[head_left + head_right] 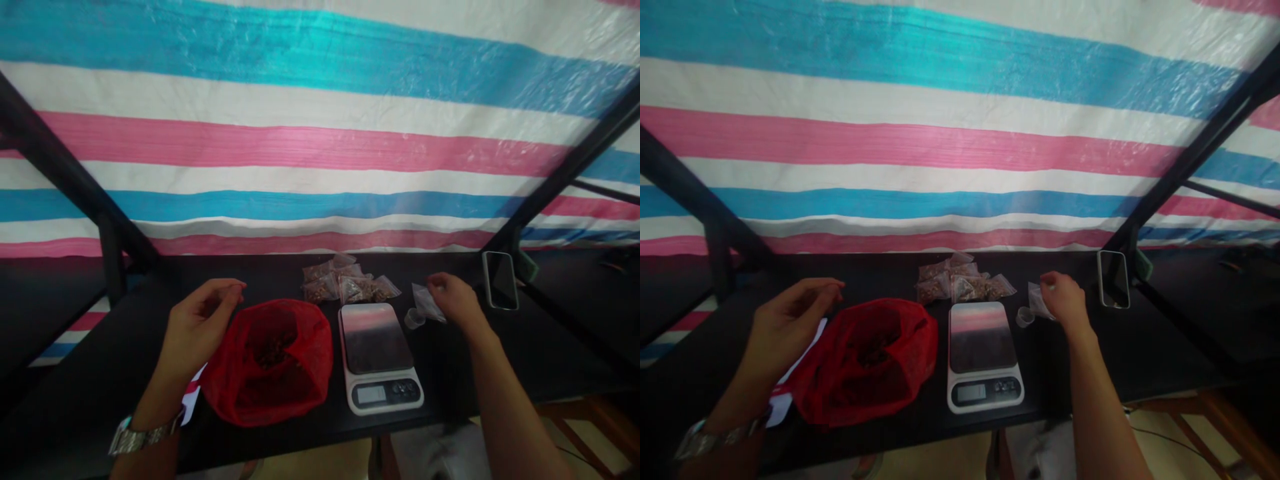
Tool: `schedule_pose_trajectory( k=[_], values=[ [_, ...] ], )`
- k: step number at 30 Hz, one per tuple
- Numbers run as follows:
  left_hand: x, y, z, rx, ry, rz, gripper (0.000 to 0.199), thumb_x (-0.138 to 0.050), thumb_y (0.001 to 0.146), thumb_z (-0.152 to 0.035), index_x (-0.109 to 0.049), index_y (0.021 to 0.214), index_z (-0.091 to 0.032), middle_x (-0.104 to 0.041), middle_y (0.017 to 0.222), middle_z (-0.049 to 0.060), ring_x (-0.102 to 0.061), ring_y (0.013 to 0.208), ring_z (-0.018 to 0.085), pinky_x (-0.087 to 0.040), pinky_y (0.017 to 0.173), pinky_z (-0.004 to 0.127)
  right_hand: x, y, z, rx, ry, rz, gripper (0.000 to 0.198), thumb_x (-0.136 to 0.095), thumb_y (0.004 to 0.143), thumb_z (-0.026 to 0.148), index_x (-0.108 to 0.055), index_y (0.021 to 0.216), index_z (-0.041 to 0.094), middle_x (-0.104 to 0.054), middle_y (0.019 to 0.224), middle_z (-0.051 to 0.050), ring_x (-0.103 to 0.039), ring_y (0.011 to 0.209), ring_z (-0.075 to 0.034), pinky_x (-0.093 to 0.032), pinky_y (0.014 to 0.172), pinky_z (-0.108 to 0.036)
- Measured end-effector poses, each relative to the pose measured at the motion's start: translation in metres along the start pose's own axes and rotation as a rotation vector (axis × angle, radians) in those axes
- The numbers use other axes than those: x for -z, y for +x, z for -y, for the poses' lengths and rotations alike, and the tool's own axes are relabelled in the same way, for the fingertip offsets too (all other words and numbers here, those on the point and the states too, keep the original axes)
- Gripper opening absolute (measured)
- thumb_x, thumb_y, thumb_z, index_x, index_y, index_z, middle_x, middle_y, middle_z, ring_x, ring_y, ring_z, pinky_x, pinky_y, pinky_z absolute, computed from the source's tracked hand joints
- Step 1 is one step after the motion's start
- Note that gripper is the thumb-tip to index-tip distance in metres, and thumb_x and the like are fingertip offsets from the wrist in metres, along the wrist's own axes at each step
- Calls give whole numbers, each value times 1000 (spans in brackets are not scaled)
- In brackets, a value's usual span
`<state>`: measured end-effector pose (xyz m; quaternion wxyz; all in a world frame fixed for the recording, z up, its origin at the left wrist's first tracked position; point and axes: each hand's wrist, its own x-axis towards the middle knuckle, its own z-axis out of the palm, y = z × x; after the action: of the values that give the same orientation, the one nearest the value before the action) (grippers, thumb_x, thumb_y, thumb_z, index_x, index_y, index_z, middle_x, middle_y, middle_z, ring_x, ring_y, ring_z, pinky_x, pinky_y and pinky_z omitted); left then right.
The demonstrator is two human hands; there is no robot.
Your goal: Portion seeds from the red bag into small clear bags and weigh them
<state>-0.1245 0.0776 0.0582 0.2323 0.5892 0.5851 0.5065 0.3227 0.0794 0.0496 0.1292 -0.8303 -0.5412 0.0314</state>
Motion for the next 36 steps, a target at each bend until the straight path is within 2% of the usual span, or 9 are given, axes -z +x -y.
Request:
schedule_pose_trajectory(
  k=[3,7,11,17,21,24,29,33,36],
  values=[
    [1,0,1,-8,1,34,35,-70,79,-59,-74,90,-26,-75,80,2,-73,79,23,-58,73,33,-4,4,39,171,7,15,35,-50,103,31,-74,128,24,-77,130,-8,-71,122,-22,-50,104,-30],
    [3,-2,1,-11,6,58,34,-70,79,-57,-74,90,-25,-76,81,1,-73,78,22,-58,72,30,-21,14,71,211,-58,119,30,-64,97,31,-78,121,21,-79,124,-14,-73,120,-31,-51,102,-38],
    [5,-5,-1,-19,-13,80,30,-70,82,-52,-75,92,-23,-76,81,2,-72,78,21,-57,73,29,-34,23,68,107,-104,154,29,-63,94,19,-80,116,13,-77,122,-25,-74,118,-35,-54,97,-41],
    [0,-3,-4,-11,-27,96,32,-71,84,-52,-75,94,-22,-76,84,4,-71,81,22,-56,75,29,-34,27,62,67,-2,168,30,-66,85,11,-82,111,14,-81,113,-22,-77,111,-32,-56,92,-36],
    [-1,-4,-16,-25,-48,117,31,-69,86,-50,-75,95,-22,-76,83,3,-70,78,20,-55,71,28,-10,23,71,159,181,154,30,-62,90,16,-81,112,13,-83,108,-18,-79,103,-28,-58,87,-32],
    [0,-12,-35,-51,-34,170,30,-69,86,-50,-76,95,-23,-78,87,3,-69,74,19,-52,64,27,23,8,83,288,411,179,36,-57,97,26,-75,126,16,-84,102,-11,-78,91,-23,-60,78,-30],
    [-19,-37,-71,32,-52,241,29,-65,92,-51,-76,97,-25,-75,79,1,-67,68,19,-47,58,28,66,-53,125,480,1041,320,40,-76,88,39,-73,124,23,-74,76,0,-68,69,-18,-54,65,-29],
    [-43,-52,-84,122,-302,473,27,-62,97,-49,-72,97,-24,-77,87,2,-70,76,20,-54,69,30,55,-98,164,517,1193,543,31,-76,87,35,-72,116,24,-72,82,0,-66,70,-16,-51,62,-27],
    [-47,-50,-80,152,-389,460,27,-64,94,-48,-71,96,-23,-72,82,1,-67,73,19,-55,72,30,36,-110,180,491,1255,552,28,-75,87,32,-70,113,23,-71,84,0,-66,73,-15,-51,64,-27]
  ],
)
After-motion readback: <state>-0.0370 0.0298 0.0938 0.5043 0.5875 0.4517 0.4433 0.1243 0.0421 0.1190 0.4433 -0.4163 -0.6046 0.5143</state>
